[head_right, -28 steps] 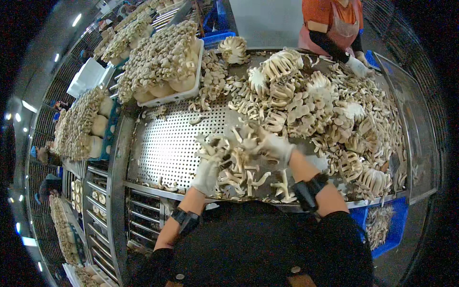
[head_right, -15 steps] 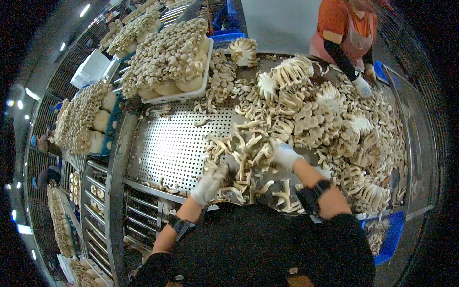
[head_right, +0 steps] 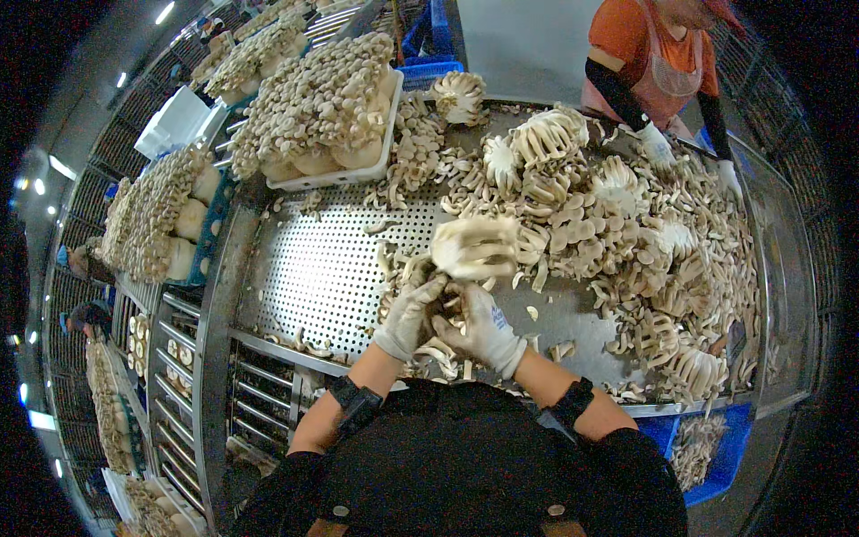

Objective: Break apart large mushroom clusters and sort individual mushrooms into trays on a moving conveyor belt system.

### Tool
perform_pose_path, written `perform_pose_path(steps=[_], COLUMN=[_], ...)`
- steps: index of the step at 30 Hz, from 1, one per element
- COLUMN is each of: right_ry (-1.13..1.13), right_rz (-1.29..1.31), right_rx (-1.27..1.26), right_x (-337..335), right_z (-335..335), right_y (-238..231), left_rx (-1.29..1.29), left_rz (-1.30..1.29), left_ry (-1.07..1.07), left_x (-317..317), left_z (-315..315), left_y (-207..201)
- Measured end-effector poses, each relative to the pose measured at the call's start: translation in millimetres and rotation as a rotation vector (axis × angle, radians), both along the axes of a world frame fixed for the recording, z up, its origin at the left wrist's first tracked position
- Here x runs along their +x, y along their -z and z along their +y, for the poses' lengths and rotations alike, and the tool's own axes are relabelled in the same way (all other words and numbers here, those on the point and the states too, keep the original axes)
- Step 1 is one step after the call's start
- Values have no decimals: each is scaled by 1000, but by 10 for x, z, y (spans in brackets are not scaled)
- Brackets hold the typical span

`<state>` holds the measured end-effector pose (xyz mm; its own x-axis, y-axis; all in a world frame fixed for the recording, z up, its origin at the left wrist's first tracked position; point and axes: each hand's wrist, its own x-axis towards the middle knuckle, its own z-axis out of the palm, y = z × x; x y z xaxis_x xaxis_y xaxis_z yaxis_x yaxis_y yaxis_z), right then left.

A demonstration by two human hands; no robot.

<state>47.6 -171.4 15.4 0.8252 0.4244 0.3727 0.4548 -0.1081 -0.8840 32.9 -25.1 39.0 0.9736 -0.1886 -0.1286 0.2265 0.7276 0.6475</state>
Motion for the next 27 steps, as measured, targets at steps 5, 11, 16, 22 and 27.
perform_pose_path(steps=[5,11,16,22,27], right_ry=[-401,38,171,-541,-157], right_rz=[261,415,467,175,605], right_rx=[-628,-456,-418,-1222,-158], right_x=[194,781,1403,1495,861], right_z=[-316,-921,-139,14,-351], right_y=[-485,26,569,872,1243], left_rx=[128,327,384,587,553], left_rz=[77,341,341,232,199], left_ry=[67,10,111,148,210], left_x=[-44,-277,-415,-681,-635], left_z=[195,332,232,501,293], left_y=[69,291,398,579,859])
